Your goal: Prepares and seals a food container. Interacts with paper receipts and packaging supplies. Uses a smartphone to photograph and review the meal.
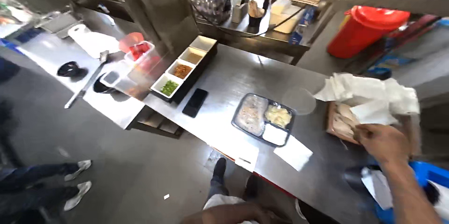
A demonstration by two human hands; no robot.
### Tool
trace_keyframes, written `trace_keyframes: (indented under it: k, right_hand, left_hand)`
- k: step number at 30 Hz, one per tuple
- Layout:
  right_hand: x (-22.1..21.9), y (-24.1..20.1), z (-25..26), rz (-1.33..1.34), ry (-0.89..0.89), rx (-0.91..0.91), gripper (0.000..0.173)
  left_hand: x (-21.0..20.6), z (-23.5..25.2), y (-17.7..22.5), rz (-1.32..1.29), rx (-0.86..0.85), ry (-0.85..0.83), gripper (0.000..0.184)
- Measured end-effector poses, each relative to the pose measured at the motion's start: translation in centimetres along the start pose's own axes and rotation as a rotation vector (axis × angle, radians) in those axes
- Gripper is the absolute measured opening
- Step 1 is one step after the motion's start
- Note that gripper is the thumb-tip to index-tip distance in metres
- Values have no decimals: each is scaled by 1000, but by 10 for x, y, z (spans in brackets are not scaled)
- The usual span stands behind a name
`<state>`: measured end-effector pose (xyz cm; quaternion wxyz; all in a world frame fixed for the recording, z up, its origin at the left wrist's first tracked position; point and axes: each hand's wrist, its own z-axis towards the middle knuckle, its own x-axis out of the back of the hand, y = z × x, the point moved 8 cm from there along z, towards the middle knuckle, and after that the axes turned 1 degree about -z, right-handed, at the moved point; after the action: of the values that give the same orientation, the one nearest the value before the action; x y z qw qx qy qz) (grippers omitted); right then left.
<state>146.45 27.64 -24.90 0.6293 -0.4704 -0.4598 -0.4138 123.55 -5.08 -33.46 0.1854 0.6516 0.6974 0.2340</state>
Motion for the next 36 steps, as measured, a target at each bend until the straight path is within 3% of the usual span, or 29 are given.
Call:
trace_keyframes:
  k: [1,3,4,9,12,15,18,20,22,24,26,28,30,31,34,36]
  right_hand:
    - [5,-4,-1,-15,27,1,13]
    - [7,-1,-1,-74,71,-29,12]
    - [10,2,-2,-80,91,-36,12]
    - [20,4,-2,-10,162,-46,14]
    - [20,15,-3,80,202,-154,15]
    - [31,24,-11,256,264,-255,14]
    - [55,-8,-27,530,284,-246,17]
    - [48,-51,-50,726,122,-277,18]
    - [7,-91,-82,888,-102,-405,19]
    - [-39,-107,-111,935,-209,-558,24]
    - [-43,-99,-134,783,-91,-575,29]
    - [-1,-79,-151,553,89,-563,23]
    - [43,-49,-165,281,152,-579,21]
    - [51,-26,-169,176,107,-607,23]
    - [27,32,-183,40,-254,-720,54]
    - [21,36,-185,-7,-314,-691,45]
  left_hand:
    - [-1,1,-1,-5,31,-58,43]
    - [-16,44,-35,-82,-352,109,47]
    - [-25,67,-52,-135,-408,118,50]
    - [-19,65,-110,-270,-181,165,51]
    - [-17,56,-155,-353,-117,244,51]
    - [-9,41,-173,-325,-142,327,49]
    - [5,3,-159,-325,-189,396,46]
    - [18,-27,-141,-361,-216,452,45]
    - [38,-52,-126,-411,-265,562,43]
    - [60,-69,-114,-455,-316,711,39]
    - [78,-81,-110,-420,-322,851,36]
    - [89,-89,-104,-350,-325,969,33]
    - [93,-92,-93,-325,-357,1045,29]
    - [93,-89,-85,-325,-380,1048,28]
    - [86,-63,-58,-299,-426,908,31]
    - [85,-46,-37,-229,-448,816,35]
